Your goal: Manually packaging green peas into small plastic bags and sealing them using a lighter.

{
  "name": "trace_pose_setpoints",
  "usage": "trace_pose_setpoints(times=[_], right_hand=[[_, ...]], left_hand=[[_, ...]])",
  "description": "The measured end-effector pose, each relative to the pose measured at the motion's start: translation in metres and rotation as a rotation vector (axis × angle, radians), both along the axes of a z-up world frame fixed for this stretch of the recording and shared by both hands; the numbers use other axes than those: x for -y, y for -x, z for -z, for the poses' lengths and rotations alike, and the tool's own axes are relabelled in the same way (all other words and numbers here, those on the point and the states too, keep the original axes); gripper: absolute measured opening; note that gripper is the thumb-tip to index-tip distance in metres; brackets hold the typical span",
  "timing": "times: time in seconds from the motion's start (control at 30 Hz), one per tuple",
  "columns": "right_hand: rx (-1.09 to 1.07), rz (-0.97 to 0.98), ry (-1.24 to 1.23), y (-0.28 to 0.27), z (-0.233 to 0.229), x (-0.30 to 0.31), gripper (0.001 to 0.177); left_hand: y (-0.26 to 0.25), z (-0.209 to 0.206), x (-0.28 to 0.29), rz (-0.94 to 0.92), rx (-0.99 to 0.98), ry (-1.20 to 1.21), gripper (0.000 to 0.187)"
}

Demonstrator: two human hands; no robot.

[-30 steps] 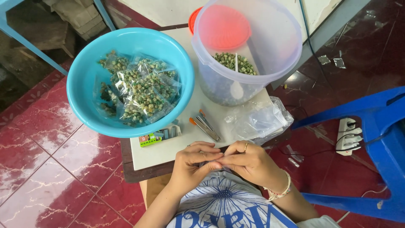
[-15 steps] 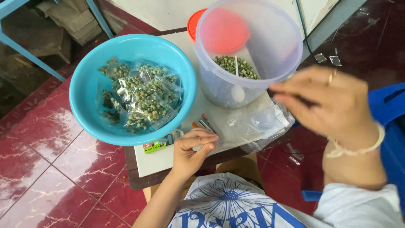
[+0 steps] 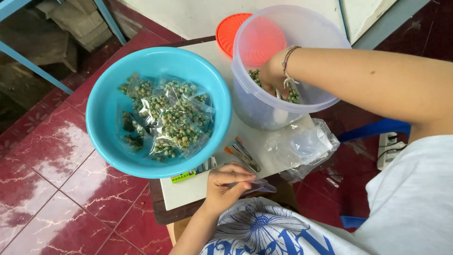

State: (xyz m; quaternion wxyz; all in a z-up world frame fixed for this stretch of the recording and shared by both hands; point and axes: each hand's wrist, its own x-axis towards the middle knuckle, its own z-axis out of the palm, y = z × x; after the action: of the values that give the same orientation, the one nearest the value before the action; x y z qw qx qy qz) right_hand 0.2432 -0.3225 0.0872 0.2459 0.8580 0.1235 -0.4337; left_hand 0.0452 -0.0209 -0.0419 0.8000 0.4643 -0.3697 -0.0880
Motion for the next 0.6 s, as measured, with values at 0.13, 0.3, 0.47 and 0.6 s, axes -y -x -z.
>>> trace_pose_setpoints(times=[0.13, 0.3, 0.47, 0.6], right_hand=[[0.063, -0.002, 0.026, 0.003, -0.012, -0.007, 0.042], [0.188, 0.016, 0.085, 0.006, -0.033, -0.021, 0.037], [0.290, 0.026, 0.120, 0.005, -0.046, -0.030, 0.035], [0.575, -0.041, 0.107, 0.004, -0.036, -0.013, 0.025]], left_hand=[[-0.001, -0.001, 0.000, 0.022, -0.014, -0.009, 0.014], [-0.002, -0.003, 0.001, 0.027, -0.039, -0.024, 0.016], [-0.002, 0.002, 0.001, 0.024, -0.069, -0.028, 0.014], [-0.002, 0.001, 0.002, 0.037, -0.074, -0.015, 0.014]])
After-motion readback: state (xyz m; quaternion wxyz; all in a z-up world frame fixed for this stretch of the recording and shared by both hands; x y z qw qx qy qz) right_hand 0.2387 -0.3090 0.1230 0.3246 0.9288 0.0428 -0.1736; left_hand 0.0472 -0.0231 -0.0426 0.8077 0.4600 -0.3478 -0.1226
